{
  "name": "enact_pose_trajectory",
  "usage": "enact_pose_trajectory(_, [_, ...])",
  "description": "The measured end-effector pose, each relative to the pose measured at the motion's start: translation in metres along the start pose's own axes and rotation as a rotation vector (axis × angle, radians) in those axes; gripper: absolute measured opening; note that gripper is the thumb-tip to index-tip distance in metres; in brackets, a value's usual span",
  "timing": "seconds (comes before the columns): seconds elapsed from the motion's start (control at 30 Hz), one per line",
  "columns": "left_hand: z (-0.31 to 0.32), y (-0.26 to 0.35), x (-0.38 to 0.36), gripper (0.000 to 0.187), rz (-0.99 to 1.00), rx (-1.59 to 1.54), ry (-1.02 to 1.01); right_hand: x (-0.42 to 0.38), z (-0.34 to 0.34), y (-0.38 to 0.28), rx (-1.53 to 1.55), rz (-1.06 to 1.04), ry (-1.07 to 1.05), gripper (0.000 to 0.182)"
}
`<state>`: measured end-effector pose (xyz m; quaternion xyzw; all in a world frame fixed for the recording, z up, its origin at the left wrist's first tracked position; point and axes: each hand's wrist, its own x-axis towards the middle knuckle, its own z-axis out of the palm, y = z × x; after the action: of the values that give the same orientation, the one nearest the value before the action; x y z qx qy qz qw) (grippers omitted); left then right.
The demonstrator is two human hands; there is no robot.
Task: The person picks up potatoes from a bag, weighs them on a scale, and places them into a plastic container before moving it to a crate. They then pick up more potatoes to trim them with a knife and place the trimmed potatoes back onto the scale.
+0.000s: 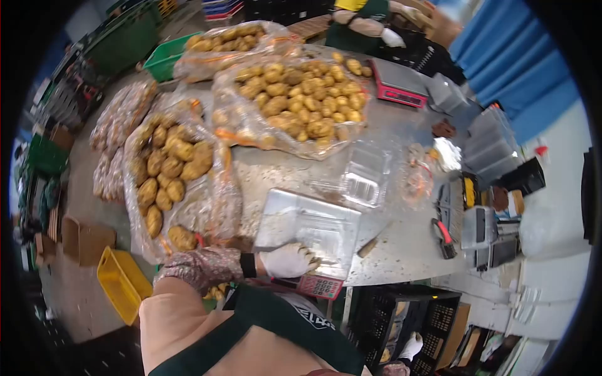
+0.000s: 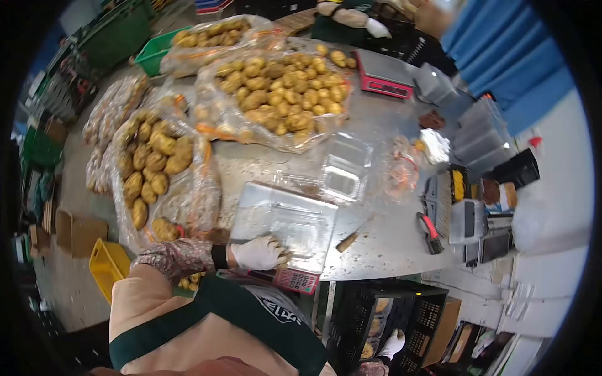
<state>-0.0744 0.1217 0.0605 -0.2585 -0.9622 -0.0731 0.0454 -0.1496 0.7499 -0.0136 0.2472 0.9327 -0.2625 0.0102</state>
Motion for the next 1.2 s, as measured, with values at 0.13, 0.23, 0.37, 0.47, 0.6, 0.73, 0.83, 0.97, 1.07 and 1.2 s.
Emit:
enact_pose_trajectory(0.13, [-0.03, -0.009, -0.034, 0.05, -0.146, -0.17, 0.396, 0.012, 0.0, -0.067, -0.046, -0.118, 0.014, 0.032])
enact_pose_trajectory(0.23, [-0.028, -0.059, -0.085, 0.038, -0.517, -0.271, 0.432, 0.013, 0.003, -0.127, -0.036, -0.229, 0.056, 0.033])
enact_pose_trajectory(0.37, [0.001, -0.149, -0.166, 0.048, -1.179, 0.042, 0.843, -0.001, 0.023, -0.211, 0.236, -0.447, -0.093, 0.031])
enact_pose_trajectory(0.47, [-0.001, -0.207, -0.198, 0.077, -1.445, 0.193, 0.712, -0.03, 0.045, -0.275, 0.244, -0.583, -0.156, 0.031])
enact_pose_trajectory(0.6, [0.01, -0.262, -0.208, 0.086, -1.585, -0.029, 0.523, -0.1, 0.067, -0.362, 0.351, -0.658, -0.321, 0.027])
enact_pose_trajectory(0.73, [0.026, -0.271, -0.222, 0.085, -1.43, -0.335, 0.896, -0.162, 0.082, -0.412, 0.314, -0.826, -0.425, 0.027])
enact_pose_trajectory(0.83, [-0.003, -0.232, -0.235, 0.054, -1.168, -1.411, 1.151, -0.209, 0.084, -0.442, 0.316, -0.874, -0.536, 0.026])
enact_pose_trajectory(0.97, [0.003, -0.183, -0.26, 0.049, -0.667, -2.341, 1.379, -0.24, 0.119, -0.451, 0.47, -0.817, -0.749, 0.026])
enact_pose_trajectory(1.07, [0.004, -0.147, -0.262, 0.044, -0.742, -1.819, 1.222, -0.253, 0.13, -0.461, 0.494, -0.811, -0.815, 0.025])
enact_pose_trajectory(1.2, [-0.067, -0.092, -0.254, 0.05, -0.835, -1.139, 0.963, -0.235, 0.131, -0.461, 0.618, -0.768, -0.742, 0.021])
